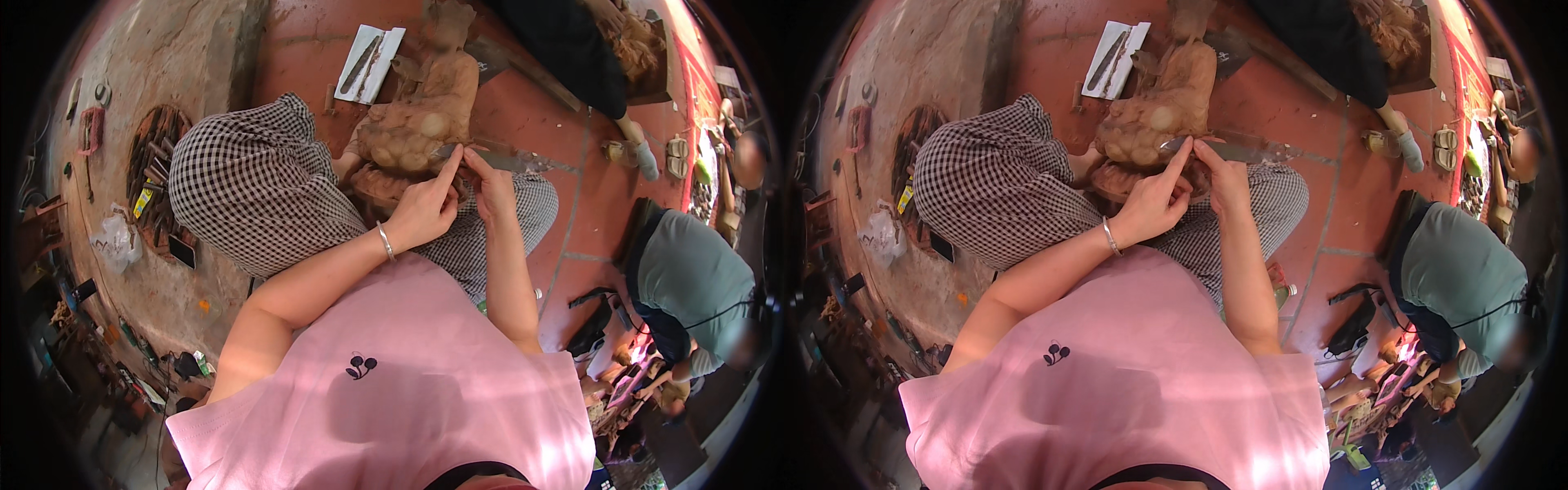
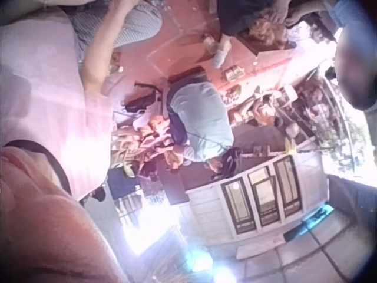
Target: The person sits on the floor and carves a wooden sculpture using a knife. They hold the wood with one hand and carefully shape it with the other, occasionally adjusting their grip and the position of the piece.
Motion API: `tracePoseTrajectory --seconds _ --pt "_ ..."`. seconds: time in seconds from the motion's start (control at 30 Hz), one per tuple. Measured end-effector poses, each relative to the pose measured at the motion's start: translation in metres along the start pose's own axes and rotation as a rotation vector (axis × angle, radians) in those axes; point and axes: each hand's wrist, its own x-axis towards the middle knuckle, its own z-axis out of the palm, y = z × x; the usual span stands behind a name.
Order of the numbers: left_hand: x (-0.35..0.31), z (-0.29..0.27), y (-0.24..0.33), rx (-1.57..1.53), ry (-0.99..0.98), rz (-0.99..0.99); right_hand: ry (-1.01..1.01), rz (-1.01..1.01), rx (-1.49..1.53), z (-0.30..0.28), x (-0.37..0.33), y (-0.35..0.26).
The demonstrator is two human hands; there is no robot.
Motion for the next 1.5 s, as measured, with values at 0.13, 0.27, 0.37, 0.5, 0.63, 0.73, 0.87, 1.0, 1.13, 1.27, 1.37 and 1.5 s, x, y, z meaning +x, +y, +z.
tracePoseTrajectory --seconds 0.13,0.27,0.37,0.5,0.63,0.73,0.87,1.0,1.13,1.27,1.37,1.5 --pt "0.001 -0.001 0.000 0.013 -0.033 -0.001 -0.115 -0.001 -0.023 -0.013 0.002 0.001" --pt "0.000 0.000 0.001 0.038 -0.016 0.022 -0.048 -0.160 -0.064 -0.003 -0.005 0.003" --pt "-0.003 0.002 0.000 0.042 0.011 0.070 0.006 -0.331 -0.084 0.007 -0.020 0.005" --pt "-0.006 0.001 0.003 -0.034 0.082 0.088 -0.021 -0.495 -0.220 0.004 -0.030 0.015" --pt "-0.008 0.002 0.005 -0.096 0.151 0.087 0.021 -0.603 -0.317 0.017 -0.031 0.025" --pt "-0.009 0.001 0.004 -0.024 0.149 0.076 0.080 -0.734 -0.462 0.024 -0.039 0.028" --pt "-0.013 0.001 -0.002 -0.002 0.147 0.116 0.063 -0.819 -0.607 0.023 -0.046 0.034" --pt "-0.010 -0.001 0.004 -0.072 0.145 0.081 0.113 -0.798 -0.590 0.038 -0.044 0.015" --pt "-0.009 0.000 0.000 -0.034 0.146 0.083 0.103 -0.829 -0.604 0.030 -0.043 0.031" --pt "-0.010 -0.001 0.001 -0.054 0.157 0.119 0.102 -0.791 -0.592 0.032 -0.044 0.021" --pt "-0.003 -0.005 0.008 -0.081 0.103 -0.007 0.168 -0.854 -0.616 0.040 -0.039 0.018" --pt "-0.012 -0.001 -0.003 -0.028 0.138 0.095 0.040 -0.825 -0.627 0.026 -0.043 0.028"
